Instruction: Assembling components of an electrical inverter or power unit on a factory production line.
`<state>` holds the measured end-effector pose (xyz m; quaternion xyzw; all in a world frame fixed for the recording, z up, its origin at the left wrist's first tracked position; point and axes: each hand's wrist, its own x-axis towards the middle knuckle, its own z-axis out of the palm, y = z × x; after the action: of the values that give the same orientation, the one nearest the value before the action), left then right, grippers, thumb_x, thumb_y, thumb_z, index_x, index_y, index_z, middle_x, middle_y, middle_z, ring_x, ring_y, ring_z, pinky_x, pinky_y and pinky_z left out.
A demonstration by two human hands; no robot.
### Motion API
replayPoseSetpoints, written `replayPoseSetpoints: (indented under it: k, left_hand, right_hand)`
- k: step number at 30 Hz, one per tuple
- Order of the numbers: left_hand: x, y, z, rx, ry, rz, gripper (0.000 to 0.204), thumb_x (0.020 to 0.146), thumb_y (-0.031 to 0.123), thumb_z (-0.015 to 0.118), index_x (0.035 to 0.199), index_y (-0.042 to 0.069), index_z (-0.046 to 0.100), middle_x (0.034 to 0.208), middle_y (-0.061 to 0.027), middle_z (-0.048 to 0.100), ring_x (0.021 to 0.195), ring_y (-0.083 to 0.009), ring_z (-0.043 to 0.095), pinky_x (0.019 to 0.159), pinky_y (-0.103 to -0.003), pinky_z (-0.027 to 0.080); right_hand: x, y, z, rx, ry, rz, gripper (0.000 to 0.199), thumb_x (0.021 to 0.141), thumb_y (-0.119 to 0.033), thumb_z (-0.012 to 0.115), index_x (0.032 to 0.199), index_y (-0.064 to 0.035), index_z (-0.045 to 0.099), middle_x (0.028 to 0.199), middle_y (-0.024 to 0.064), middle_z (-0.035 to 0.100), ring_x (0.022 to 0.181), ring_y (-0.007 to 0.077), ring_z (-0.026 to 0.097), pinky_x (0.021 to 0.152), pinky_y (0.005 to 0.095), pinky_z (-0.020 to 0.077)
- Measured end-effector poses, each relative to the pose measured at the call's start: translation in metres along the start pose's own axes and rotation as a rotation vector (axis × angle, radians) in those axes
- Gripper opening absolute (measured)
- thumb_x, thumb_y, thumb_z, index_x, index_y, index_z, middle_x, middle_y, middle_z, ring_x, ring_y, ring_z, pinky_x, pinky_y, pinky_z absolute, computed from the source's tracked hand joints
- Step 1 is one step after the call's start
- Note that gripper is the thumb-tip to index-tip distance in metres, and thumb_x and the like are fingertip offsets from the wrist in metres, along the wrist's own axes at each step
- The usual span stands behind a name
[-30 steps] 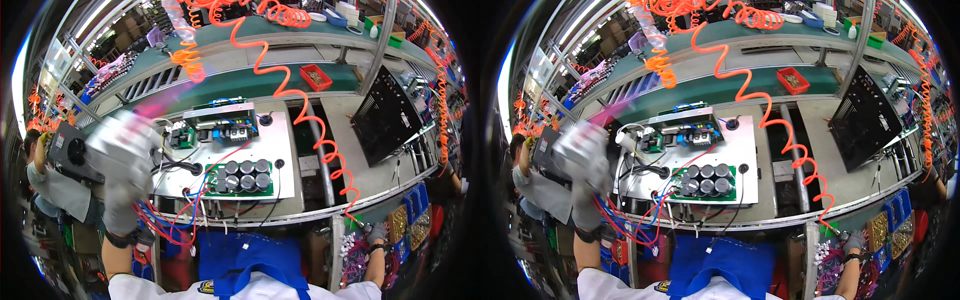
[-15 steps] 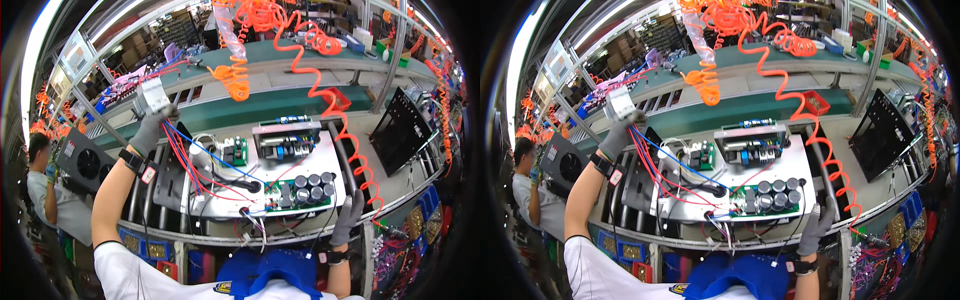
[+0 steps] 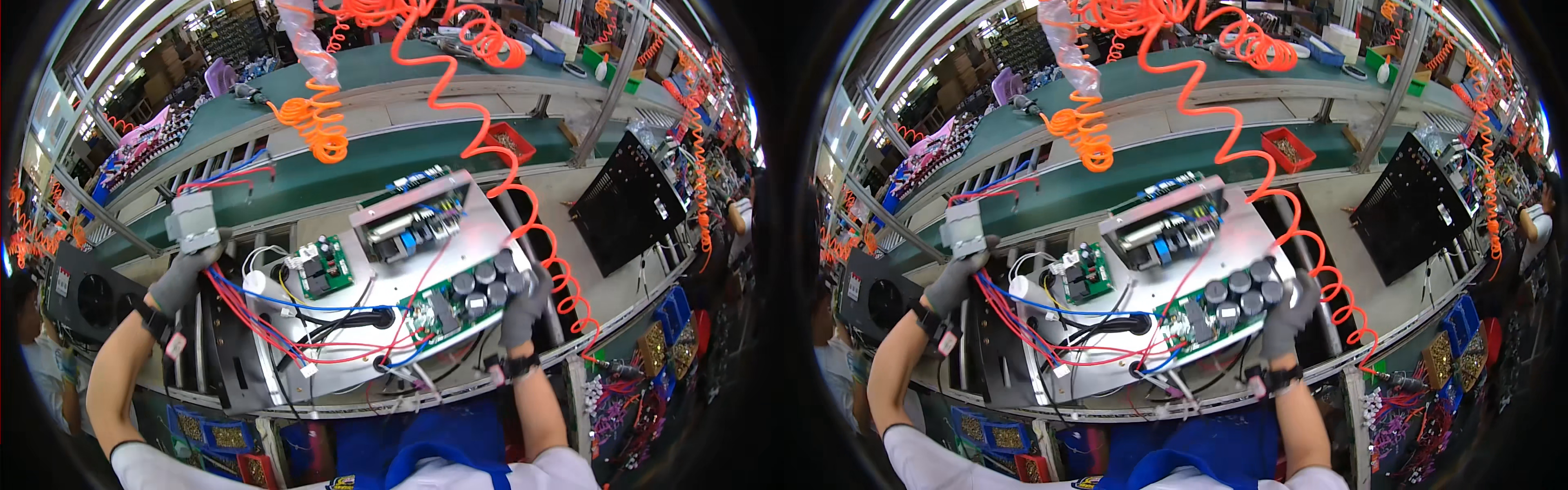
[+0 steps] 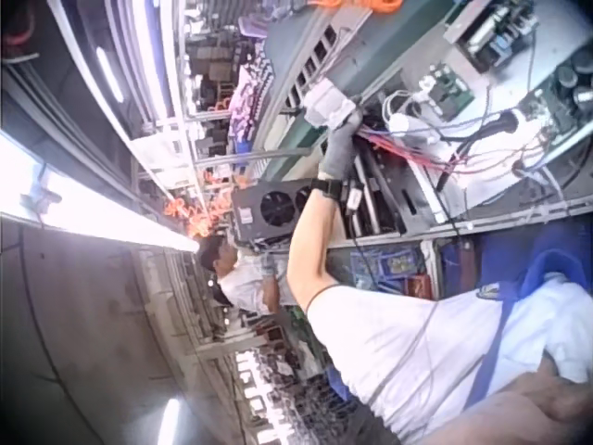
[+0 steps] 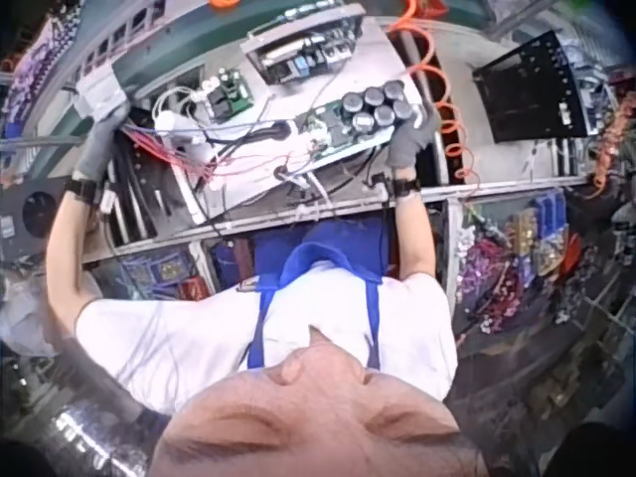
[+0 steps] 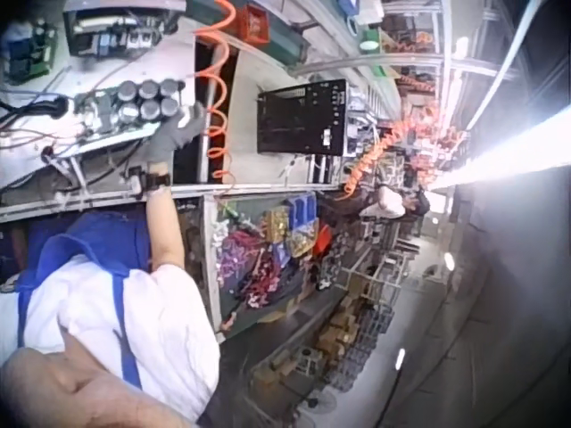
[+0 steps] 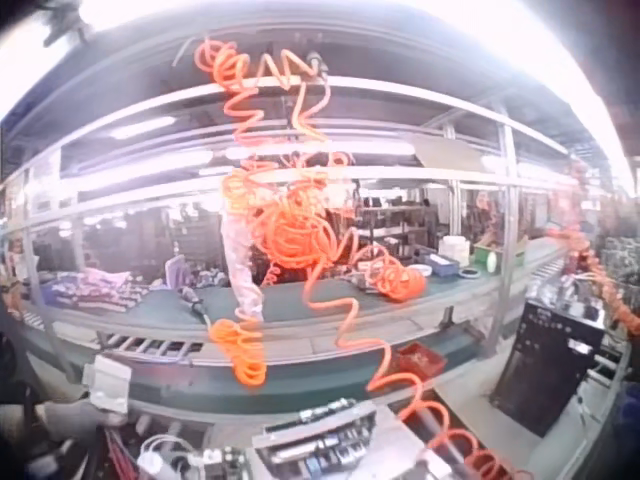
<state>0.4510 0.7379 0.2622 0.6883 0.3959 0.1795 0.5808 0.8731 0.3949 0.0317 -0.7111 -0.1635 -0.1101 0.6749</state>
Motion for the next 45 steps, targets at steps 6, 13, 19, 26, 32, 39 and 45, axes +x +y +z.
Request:
replayPoseSetpoints:
  k: [6, 13, 19, 26, 32, 39, 45]
  left_hand:
    - [-0.098, 0.011, 0.086, 0.022, 0.193, -0.002, 0.031, 0.098, 0.024, 0.059, 0.123, 0.005, 0.062, 0.102, -0.0014, 0.06, 0.094, -0.0114, 0.058, 0.084, -0.029, 0.049]
    - [-0.158, 0.041, 0.159, 0.264, 0.253, -0.057, 0.034, 0.098, 0.031, 0.058, 0.112, 0.002, 0.068, 0.101, -0.0029, 0.065, 0.098, -0.0139, 0.059, 0.089, -0.032, 0.046]
    - [-0.105, 0.103, 0.146, 0.178, 0.033, 0.151, 0.027, 0.095, 0.022, 0.064, 0.113, 0.003, 0.068, 0.101, -0.0047, 0.068, 0.1, -0.0166, 0.063, 0.094, -0.033, 0.048]
    - [-0.044, 0.182, 0.211, 0.137, -0.502, 0.57, 0.035, 0.105, 0.028, 0.053, 0.129, 0.003, 0.056, 0.091, -0.0114, 0.069, 0.088, -0.0251, 0.069, 0.082, -0.044, 0.053]
    - [-0.047, 0.204, 0.273, 1.034, -0.4, 1.364, 0.018, 0.095, 0.021, 0.06, 0.107, 0.009, 0.054, 0.072, -0.0155, 0.061, 0.07, -0.0403, 0.064, 0.059, -0.052, 0.046]
    - [-0.052, 0.159, 0.258, 0.669, -1.387, 0.782, 0.029, 0.094, 0.029, 0.064, 0.102, 0.002, 0.06, 0.078, -0.016, 0.062, 0.083, -0.0376, 0.064, 0.072, -0.046, 0.049]
    - [0.001, 0.141, 0.229, 1.641, -0.914, 1.271, 0.003, 0.074, 0.015, 0.072, 0.077, 0.016, 0.07, 0.08, -0.004, 0.067, 0.104, -0.0235, 0.064, 0.121, -0.058, 0.021]
  right_hand:
    - [0.136, 0.055, 0.094, 0.385, -0.406, 0.136, 0.04, 0.096, -0.012, 0.061, 0.132, 0.0038, 0.054, 0.124, 0.0172, 0.062, 0.113, 0.0283, 0.061, 0.098, 0.0374, 0.0479]
    - [0.205, 0.048, 0.1, -0.417, -0.668, -0.119, 0.047, 0.092, -0.025, 0.06, 0.135, -0.0072, 0.054, 0.121, 0.0264, 0.064, 0.117, 0.0402, 0.061, 0.101, 0.0463, 0.0469]
    - [0.183, -0.142, -0.055, -0.595, -1.235, 0.221, 0.037, 0.096, -0.03, 0.06, 0.119, -0.0016, 0.064, 0.094, 0.0094, 0.067, 0.089, 0.0159, 0.068, 0.072, 0.0304, 0.0541]
    - [0.022, -0.354, -0.113, 0.481, -1.024, 0.055, 0.096, 0.092, -0.058, 0.059, 0.158, -0.0014, 0.018, 0.138, 0.0234, 0.05, 0.121, 0.0312, 0.059, 0.086, 0.0439, 0.0601]
    - [-0.018, -0.35, -0.113, 1.052, -0.595, 0.56, 0.079, 0.099, -0.065, 0.043, 0.148, -0.0032, 0.038, 0.137, 0.0229, 0.055, 0.124, 0.0363, 0.058, 0.086, 0.0542, 0.0593]
    - [-0.035, -0.264, -0.15, 0.142, -0.446, -0.172, 0.06, 0.086, -0.028, 0.076, 0.136, -0.0055, 0.051, 0.124, 0.0111, 0.063, 0.109, 0.0275, 0.066, 0.094, 0.0405, 0.0542]
    - [-0.014, -0.233, -0.125, 0.266, -1.16, 0.395, 0.05, 0.081, -0.026, 0.079, 0.123, -0.0035, 0.064, 0.111, 0.0086, 0.067, 0.101, 0.0151, 0.064, 0.092, 0.0321, 0.0505]
